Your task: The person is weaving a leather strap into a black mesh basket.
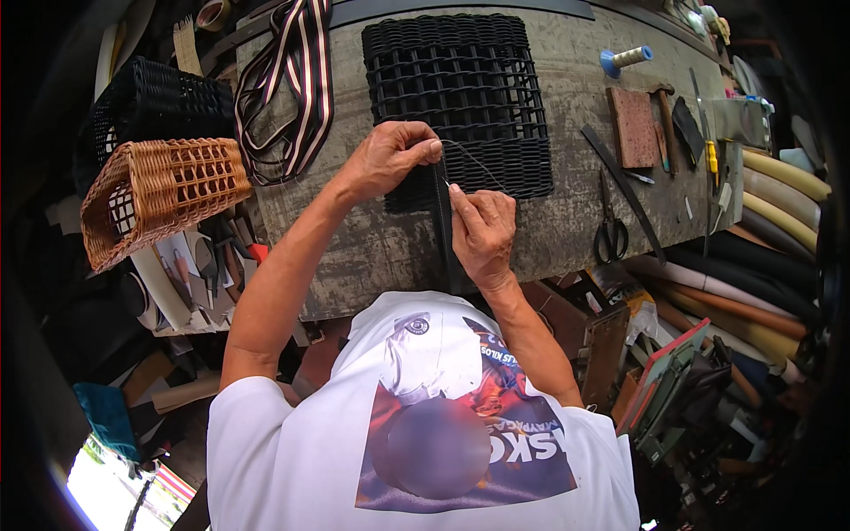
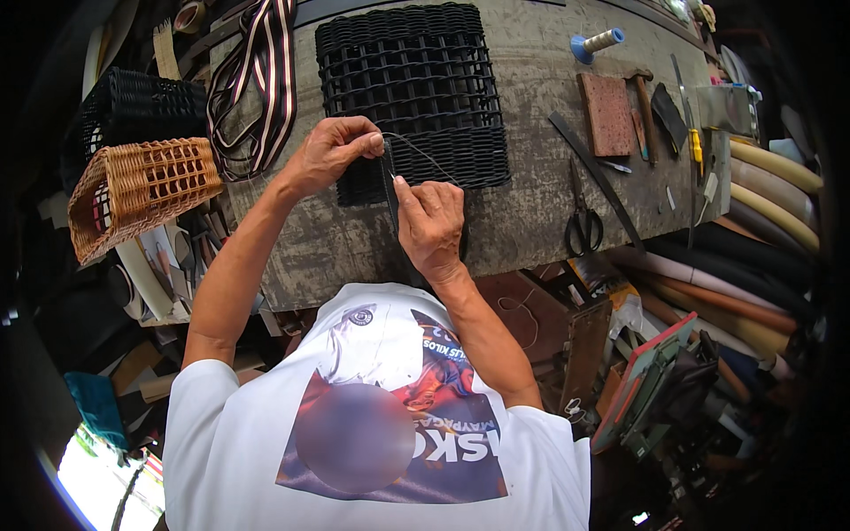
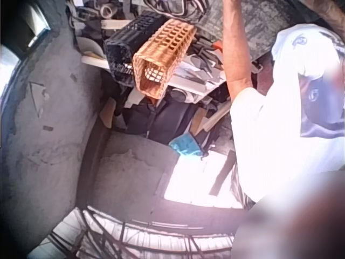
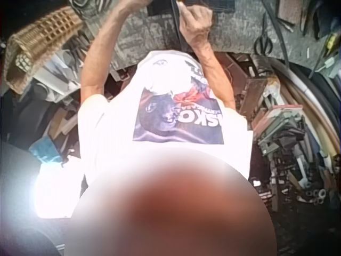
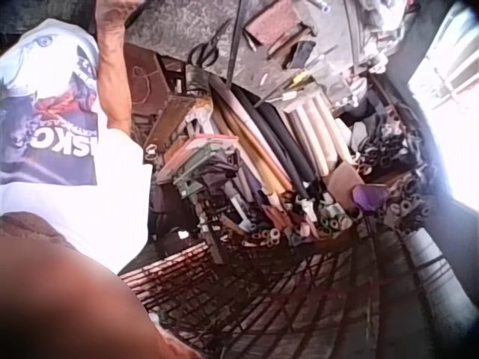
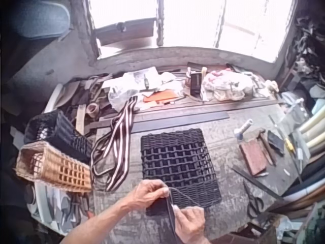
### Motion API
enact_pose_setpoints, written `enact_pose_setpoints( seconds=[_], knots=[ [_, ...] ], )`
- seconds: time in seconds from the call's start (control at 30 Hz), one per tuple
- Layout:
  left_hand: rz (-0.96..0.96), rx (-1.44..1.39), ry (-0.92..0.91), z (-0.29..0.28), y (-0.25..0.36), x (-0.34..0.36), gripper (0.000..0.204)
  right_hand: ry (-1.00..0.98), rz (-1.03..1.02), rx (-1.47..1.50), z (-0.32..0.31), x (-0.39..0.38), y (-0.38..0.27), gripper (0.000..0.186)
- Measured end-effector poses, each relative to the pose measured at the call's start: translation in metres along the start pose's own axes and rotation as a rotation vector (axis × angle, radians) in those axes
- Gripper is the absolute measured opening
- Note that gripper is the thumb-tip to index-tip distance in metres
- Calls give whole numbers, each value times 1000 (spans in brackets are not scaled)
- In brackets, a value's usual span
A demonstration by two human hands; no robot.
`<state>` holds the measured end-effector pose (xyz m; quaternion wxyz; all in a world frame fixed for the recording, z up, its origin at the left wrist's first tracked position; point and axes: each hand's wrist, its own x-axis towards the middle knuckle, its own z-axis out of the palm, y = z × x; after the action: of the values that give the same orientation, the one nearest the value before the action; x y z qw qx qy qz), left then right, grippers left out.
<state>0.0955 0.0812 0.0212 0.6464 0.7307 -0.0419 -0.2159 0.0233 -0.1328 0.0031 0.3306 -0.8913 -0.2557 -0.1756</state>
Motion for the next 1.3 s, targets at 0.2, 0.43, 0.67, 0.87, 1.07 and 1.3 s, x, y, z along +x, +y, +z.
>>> enact_pose_setpoints(
  seconds=[0.2, 0.43, 0.67, 0.87, 1.07, 1.3],
  knots=[
    [-3, -22, 1, 0, -2, 0, 30, 22, -9, 12, 1, -2, 1, 39],
    [5, -21, -4, -1, -3, 1, 29, -39, 27, -4, -2, 2, -1, 35],
    [4, -21, -2, 0, -2, 0, 28, -84, 160, 69, -7, 14, -8, 28],
    [17, -3, 5, -1, -1, 1, 28, -113, 225, 55, -5, 24, -11, 18],
    [15, -33, 2, 0, -3, 0, 28, -57, 191, 13, 6, 18, -19, 17],
    [36, -16, -8, -2, -8, 1, 28, -19, 141, -64, 13, 13, -24, 19]
  ],
)
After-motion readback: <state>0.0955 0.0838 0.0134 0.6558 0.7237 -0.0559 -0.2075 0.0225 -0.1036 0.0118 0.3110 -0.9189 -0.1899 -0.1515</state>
